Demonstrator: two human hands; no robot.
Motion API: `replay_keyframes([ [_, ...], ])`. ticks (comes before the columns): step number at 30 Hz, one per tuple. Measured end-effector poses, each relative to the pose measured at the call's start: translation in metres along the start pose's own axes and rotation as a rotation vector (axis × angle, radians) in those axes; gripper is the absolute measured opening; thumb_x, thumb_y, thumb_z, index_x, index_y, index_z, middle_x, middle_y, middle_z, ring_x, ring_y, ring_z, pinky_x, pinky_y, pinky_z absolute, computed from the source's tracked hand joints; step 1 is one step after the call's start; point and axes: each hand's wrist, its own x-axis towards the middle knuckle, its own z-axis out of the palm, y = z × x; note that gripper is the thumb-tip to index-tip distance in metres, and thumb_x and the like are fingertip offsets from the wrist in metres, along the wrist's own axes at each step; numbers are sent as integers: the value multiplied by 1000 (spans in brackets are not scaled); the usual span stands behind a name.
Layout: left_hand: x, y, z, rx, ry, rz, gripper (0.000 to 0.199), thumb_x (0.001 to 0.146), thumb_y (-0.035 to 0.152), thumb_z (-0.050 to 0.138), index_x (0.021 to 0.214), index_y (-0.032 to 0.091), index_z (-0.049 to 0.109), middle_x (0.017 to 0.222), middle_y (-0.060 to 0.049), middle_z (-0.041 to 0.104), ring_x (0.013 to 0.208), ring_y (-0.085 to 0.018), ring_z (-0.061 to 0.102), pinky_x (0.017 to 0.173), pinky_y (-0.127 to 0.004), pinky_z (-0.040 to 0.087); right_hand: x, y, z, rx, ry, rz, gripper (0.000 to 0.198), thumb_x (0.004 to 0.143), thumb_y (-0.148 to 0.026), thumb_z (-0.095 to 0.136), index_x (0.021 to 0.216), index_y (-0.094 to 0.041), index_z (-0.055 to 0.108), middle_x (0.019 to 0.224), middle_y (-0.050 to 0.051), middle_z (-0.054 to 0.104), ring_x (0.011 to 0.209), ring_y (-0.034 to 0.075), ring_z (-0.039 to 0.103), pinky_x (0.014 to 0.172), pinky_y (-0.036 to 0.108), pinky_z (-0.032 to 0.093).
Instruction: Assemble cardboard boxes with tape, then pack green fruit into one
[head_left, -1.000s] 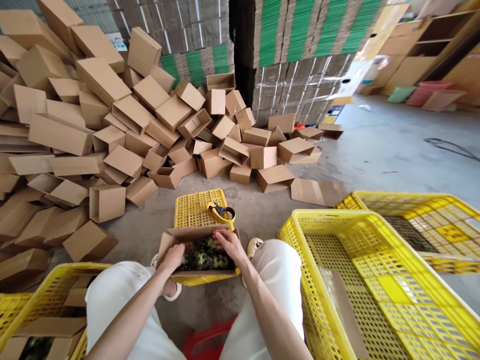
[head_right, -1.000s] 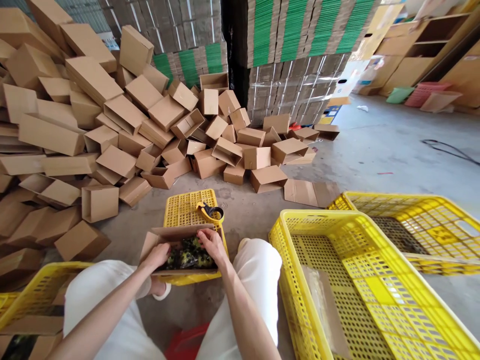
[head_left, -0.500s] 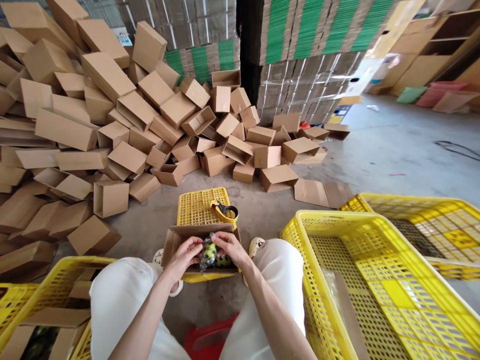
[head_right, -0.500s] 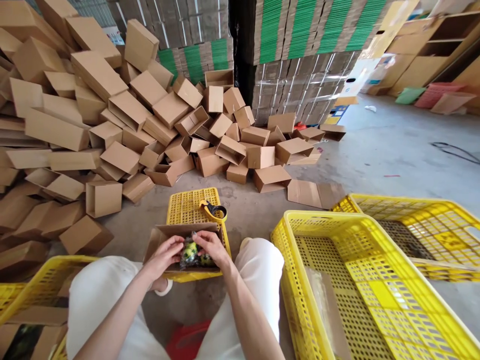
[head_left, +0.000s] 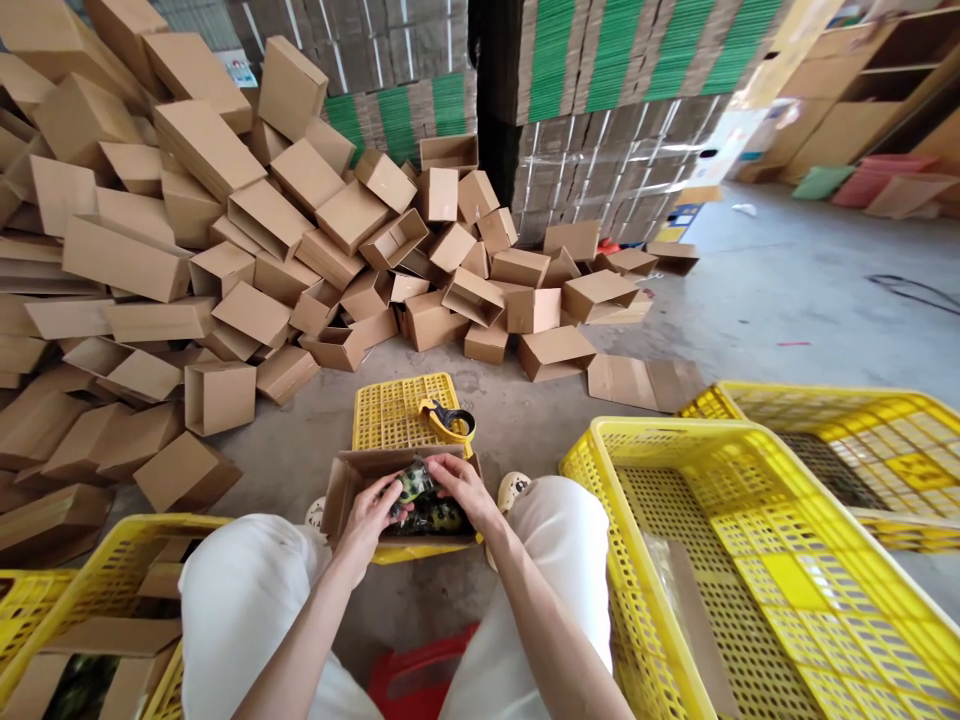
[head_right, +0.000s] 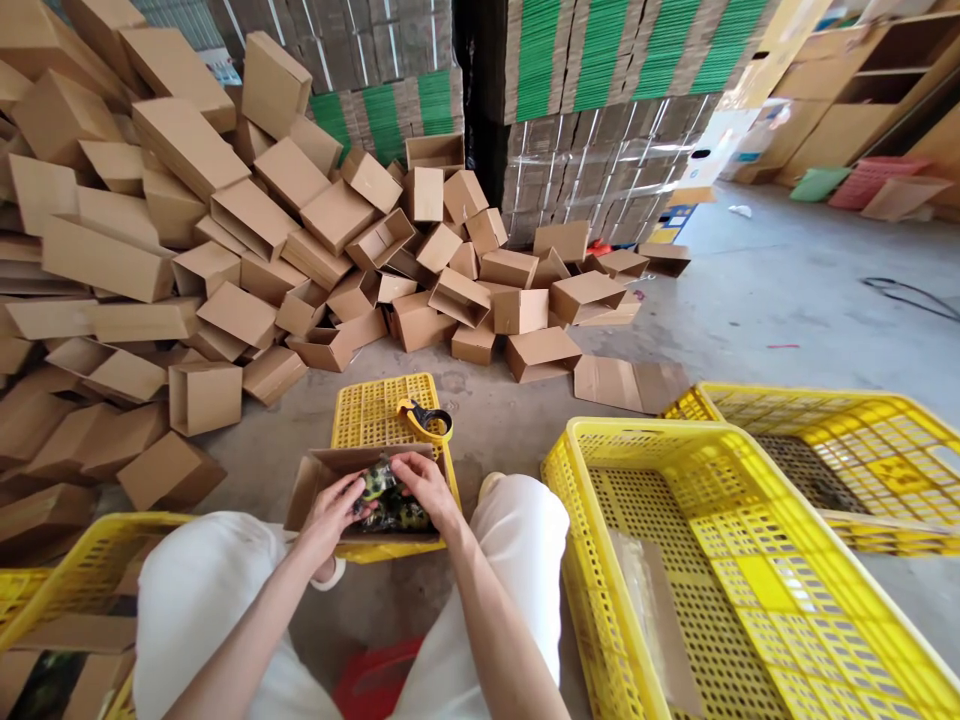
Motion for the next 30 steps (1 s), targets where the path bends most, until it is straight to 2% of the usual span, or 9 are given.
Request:
replay_keyframes([
  [3, 0, 0, -6, -65, 9, -31, 64, 76, 58, 89, 123, 17, 78, 121, -15, 80, 78, -20, 80, 66, -26, 65, -1, -2, 0, 110, -62, 45, 51, 68, -59, 92, 102, -24, 77, 97, 0, 75, 83, 15, 67, 71, 25, 54],
  [10, -2, 4, -4, -110, -17, -8, 57, 83, 51, 87, 130, 20, 77, 136, -14, 75, 111, -26, 77, 87, -36, 68, -1, 1, 4, 184, 10, -9, 47, 63, -54, 96, 85, -24, 67, 79, -4, 67, 73, 13, 62, 66, 23, 53],
  [14, 3, 6, -11, -88, 31, 0, 55, 82, 47, 88, 128, 19, 77, 132, -14, 77, 104, -24, 79, 81, -31, 67, 1, 3, 1, 185, 62, -24, 49, 64, -57, 94, 80, -24, 62, 83, -2, 68, 77, 16, 66, 68, 27, 58],
  [18, 11, 9, -40, 161, 302, 19, 48, 89, 51, 79, 124, 18, 76, 114, -13, 81, 70, -19, 78, 57, -25, 59, 5, 6, -5, 174, 158, -9, 49, 69, -62, 87, 87, -24, 62, 93, 1, 72, 79, 17, 72, 69, 28, 59],
  [20, 13, 10, -57, 435, 334, 127, 45, 91, 49, 75, 126, 22, 75, 116, -12, 80, 80, -24, 80, 68, -31, 62, 7, 9, -6, 139, 151, 7, 48, 69, -60, 87, 91, -23, 65, 91, 2, 73, 78, 17, 72, 67, 28, 58],
  [23, 14, 9, -73, 835, 310, 354, 47, 92, 36, 71, 136, 22, 69, 142, -17, 69, 129, -36, 67, 108, -46, 55, 9, 14, -4, 92, 116, 38, 47, 69, -54, 88, 97, -20, 71, 86, 2, 74, 73, 17, 71, 62, 27, 56],
  [25, 14, 7, -72, 1002, 281, 430, 45, 92, 30, 67, 135, 21, 70, 152, -19, 61, 145, -38, 53, 120, -50, 43, 10, 16, -3, 68, 105, 45, 46, 71, -53, 87, 98, -19, 72, 85, 3, 75, 72, 16, 71, 62, 27, 56],
  [27, 16, 3, -62, 1062, 160, 387, 38, 92, 29, 65, 129, 22, 73, 145, -17, 66, 139, -36, 59, 119, -48, 43, 10, 17, -3, 53, 101, 45, 45, 73, -54, 85, 99, -19, 72, 87, 3, 76, 73, 16, 71, 63, 26, 56],
  [30, 23, -4, -36, 1030, -104, 155, 43, 82, 32, 77, 124, 25, 74, 133, -14, 71, 123, -33, 69, 111, -41, 48, 9, 17, -3, 31, 85, 49, 47, 74, -56, 84, 100, -18, 73, 88, 4, 76, 74, 15, 71, 65, 26, 55],
])
